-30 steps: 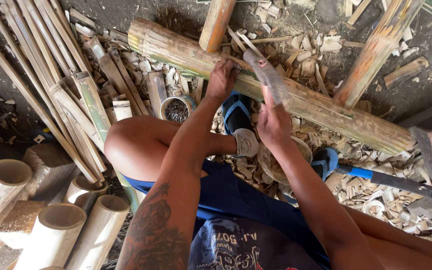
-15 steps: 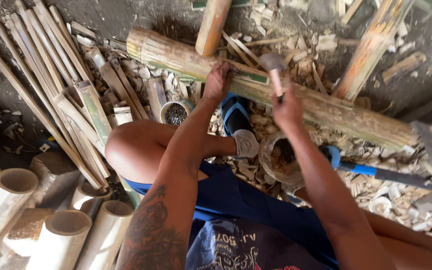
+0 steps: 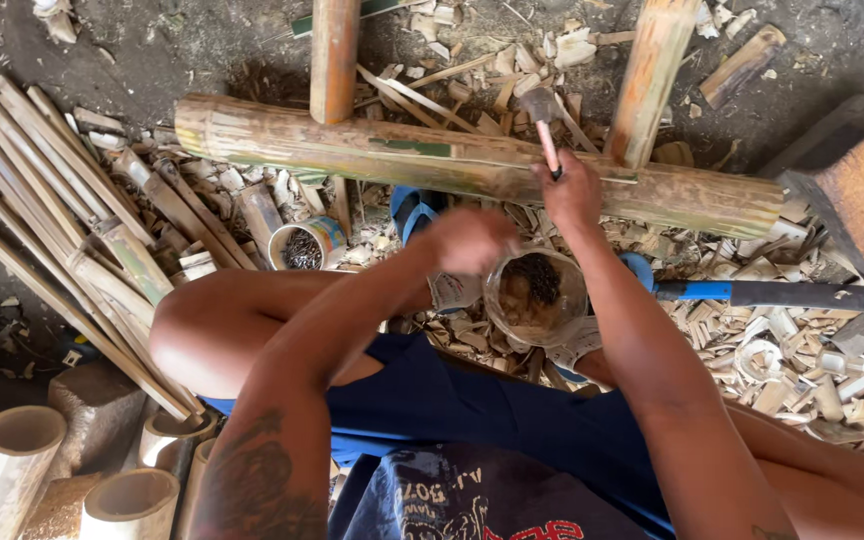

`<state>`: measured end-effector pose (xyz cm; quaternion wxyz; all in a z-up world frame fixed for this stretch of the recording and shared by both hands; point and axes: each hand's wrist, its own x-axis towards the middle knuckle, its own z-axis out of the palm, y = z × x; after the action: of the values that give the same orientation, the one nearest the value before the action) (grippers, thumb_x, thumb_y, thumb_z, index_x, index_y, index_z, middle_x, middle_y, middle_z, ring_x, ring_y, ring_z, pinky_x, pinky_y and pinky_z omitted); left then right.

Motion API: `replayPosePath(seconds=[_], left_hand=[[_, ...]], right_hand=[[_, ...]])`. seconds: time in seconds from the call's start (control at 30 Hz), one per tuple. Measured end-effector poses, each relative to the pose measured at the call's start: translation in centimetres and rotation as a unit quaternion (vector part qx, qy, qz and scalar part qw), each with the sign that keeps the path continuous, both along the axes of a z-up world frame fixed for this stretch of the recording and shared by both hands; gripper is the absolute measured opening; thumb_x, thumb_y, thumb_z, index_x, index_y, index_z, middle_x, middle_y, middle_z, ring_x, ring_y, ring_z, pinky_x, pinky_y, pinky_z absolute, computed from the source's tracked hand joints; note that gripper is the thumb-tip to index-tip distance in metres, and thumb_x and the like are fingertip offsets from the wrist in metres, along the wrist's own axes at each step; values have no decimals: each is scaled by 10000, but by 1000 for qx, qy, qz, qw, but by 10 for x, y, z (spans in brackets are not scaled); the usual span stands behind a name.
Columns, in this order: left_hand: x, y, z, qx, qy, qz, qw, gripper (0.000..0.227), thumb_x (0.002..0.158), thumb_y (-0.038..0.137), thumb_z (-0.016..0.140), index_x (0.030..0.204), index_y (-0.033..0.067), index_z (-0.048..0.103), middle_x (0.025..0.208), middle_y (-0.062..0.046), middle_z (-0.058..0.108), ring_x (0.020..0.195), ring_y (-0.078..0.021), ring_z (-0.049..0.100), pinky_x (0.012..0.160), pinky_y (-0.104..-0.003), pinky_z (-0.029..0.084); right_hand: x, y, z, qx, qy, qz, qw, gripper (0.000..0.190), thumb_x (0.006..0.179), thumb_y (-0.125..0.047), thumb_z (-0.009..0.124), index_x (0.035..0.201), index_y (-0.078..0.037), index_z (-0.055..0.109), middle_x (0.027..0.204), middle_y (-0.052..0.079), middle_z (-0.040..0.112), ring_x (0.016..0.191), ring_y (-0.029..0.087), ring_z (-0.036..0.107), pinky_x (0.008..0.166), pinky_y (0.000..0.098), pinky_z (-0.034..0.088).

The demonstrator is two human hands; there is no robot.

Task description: The person assembles a bamboo structure by cutting bamboo strips with a hand saw and nailing them to a frame using a hammer and nails. The person works on the ground, surrounded by bamboo pieces and tools.

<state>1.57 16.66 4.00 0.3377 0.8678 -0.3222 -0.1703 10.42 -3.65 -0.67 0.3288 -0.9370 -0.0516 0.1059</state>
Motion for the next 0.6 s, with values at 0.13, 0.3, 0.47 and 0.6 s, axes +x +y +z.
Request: replayPosePath(seconds=[0.13,0.3,0.47,0.6], left_hand=[[-11,-112,-23,273,-18,-150,950,170,963,178,681,1067,61,749,1157,-133,724,993,-231,734,691,-345,631],[-40,-175,-89,286,56,-123,949,212,954,144,640,1093,21,742,1102,-154,751,963,-259,752,739,-410,615],[-41,-157,-159,321,16,-104,941,309,912,116,624,1178,-20,704,1112,-188,736,964,-307,740,748,-449,615],[-42,-153,-146,330,21,-127,935,266,909,131,648,1135,34,748,1174,-167,732,1047,-295,725,856,-435,595]], right_hand=[[4,1,21,13,36,1,999,247,953,-323,774,990,-91,699,695,126,641,561,296,599,526,493,442],[10,-1,30,-3,81,13,997,278,975,-342,754,976,-80,663,708,126,650,565,295,606,532,500,444],[15,-1,22,-28,122,32,992,290,972,-362,719,1043,-100,617,717,92,677,528,271,634,493,481,479],[15,-3,18,-32,87,44,995,287,972,-350,736,1054,-102,617,709,103,686,541,261,642,499,470,486]])
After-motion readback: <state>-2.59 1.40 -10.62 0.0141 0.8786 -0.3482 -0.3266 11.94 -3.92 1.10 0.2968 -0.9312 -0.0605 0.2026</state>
